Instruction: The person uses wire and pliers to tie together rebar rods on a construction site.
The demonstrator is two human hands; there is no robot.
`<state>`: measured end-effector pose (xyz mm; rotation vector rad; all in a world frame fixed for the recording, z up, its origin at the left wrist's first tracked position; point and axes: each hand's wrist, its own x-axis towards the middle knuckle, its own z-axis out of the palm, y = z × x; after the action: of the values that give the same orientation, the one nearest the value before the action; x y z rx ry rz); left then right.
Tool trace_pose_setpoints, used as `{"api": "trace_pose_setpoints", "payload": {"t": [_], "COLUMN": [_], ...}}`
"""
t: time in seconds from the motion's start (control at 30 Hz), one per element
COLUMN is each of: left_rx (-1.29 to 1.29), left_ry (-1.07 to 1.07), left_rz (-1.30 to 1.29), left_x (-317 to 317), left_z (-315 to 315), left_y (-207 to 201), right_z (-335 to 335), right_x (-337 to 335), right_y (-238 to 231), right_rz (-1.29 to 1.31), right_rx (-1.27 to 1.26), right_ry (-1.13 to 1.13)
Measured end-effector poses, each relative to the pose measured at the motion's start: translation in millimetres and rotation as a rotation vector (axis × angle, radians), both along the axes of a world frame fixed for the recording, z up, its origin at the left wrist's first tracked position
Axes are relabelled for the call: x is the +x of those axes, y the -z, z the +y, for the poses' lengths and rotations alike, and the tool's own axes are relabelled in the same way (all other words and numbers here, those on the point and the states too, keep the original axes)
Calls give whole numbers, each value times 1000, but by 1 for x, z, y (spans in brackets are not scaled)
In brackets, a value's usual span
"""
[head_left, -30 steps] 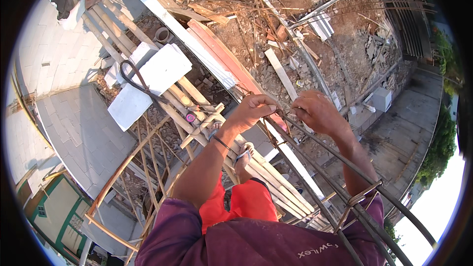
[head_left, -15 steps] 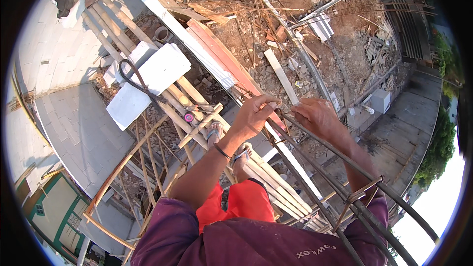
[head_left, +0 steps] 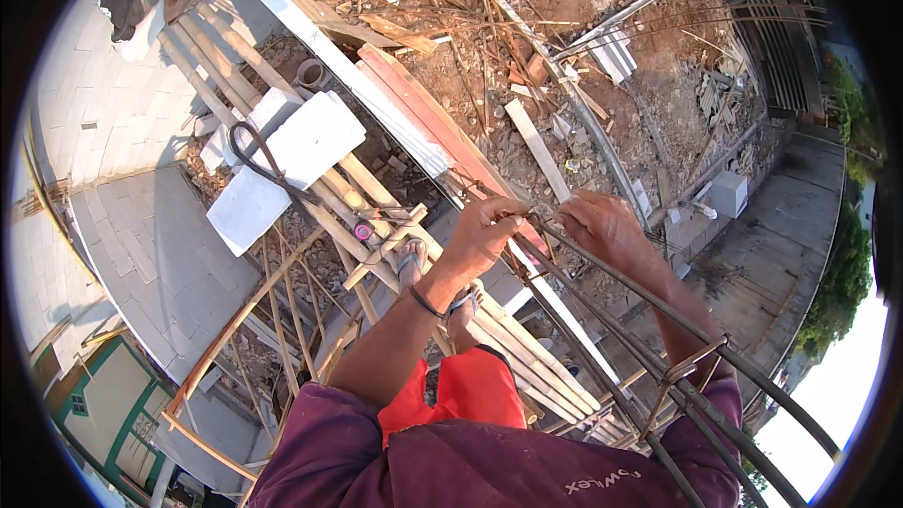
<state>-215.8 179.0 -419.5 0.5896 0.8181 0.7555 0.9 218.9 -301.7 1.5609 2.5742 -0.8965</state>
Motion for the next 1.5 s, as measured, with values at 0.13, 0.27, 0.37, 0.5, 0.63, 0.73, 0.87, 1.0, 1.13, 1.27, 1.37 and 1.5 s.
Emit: {"api": "trace_pose_setpoints", "payload": {"t": [0.13,0.27,0.37,0.5,0.63,0.73,0.87,1.0,1.13,1.27,1.37,1.5], "left_rx": [-2,19,47,-18,-7,-60,-90,-81,-112,-49,-60,102], "left_ry": [16,20,32,33,-38,-32,49,124,119,141,238,280], "left_rz": [-71,5,-10,-28,-30,-103,-53,-6,-47,-47,85,50], "left_x": [-2,-4,-7,-4,-4,-6,-7,-9,-6,-6,-11,-3], "left_z": [3,6,9,6,2,2,7,12,10,21,27,33], "left_y": [-3,-15,-16,-11,-12,-16,-13,-16,-9,-21,-16,-4], "right_z": [17,47,66,72,59,33,27,25,34,47,67,69], "right_x": [-6,-22,-30,-23,-15,-1,1,13,19,14,-7,2], "right_y": [-12,-14,-2,38,48,60,55,56,53,48,22,32], "right_rz": [-33,-56,11,181,240,341,358,152,29,-157,-235,-180], "right_rx": [90,134,135,-232,-460,-220,-25,157,322,231,59,-282], "right_ry": [-205,-500,-596,-364,-89,-152,-268,-433,-604,-736,-771,-560]}}
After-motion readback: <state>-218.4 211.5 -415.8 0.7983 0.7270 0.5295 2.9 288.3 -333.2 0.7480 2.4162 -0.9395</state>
